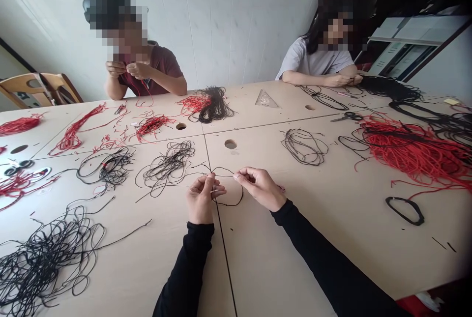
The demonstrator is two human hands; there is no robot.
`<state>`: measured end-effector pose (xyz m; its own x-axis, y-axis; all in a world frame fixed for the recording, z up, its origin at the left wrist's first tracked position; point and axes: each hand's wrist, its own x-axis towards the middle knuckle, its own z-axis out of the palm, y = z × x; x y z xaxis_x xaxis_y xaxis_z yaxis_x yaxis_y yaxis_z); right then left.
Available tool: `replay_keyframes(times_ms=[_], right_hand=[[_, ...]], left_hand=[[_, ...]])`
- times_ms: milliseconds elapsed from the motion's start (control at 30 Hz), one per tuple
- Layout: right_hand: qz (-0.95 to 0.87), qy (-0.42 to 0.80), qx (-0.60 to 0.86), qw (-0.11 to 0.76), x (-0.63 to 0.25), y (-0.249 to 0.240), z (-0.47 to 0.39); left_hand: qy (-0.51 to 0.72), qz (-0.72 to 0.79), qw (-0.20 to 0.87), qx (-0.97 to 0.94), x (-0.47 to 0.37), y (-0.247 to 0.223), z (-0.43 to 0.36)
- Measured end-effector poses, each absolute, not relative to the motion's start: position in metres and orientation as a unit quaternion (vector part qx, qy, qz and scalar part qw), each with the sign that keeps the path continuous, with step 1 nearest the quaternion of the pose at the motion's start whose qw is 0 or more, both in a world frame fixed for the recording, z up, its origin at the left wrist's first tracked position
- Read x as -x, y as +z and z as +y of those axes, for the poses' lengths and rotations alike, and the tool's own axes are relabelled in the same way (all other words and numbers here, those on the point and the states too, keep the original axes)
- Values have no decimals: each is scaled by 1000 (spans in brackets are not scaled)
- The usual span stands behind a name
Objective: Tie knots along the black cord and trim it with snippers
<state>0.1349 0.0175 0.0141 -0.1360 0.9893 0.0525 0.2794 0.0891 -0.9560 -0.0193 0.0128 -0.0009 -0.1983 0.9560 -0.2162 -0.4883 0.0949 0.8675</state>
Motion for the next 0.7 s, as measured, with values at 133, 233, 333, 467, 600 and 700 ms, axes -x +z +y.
replay_keyframes(times_ms=[133,233,333,467,600,700], right_hand=[[-594,425,532,428,-140,13,20],[-563,426,541,456,-145,10,23],[-543,432,537,479,-148,6,25],[-545,428,547,470,-153,4,27],[-605,311,577,452,-152,6,26],[-660,232,546,460,-144,12,21]], left_hand=[[641,446,577,-240,22,-1,14],[654,434,576,-226,25,1,15],[660,432,574,-218,28,3,16],[663,440,571,-200,31,3,18],[657,442,568,-225,29,2,17],[624,454,561,-300,23,1,13]])
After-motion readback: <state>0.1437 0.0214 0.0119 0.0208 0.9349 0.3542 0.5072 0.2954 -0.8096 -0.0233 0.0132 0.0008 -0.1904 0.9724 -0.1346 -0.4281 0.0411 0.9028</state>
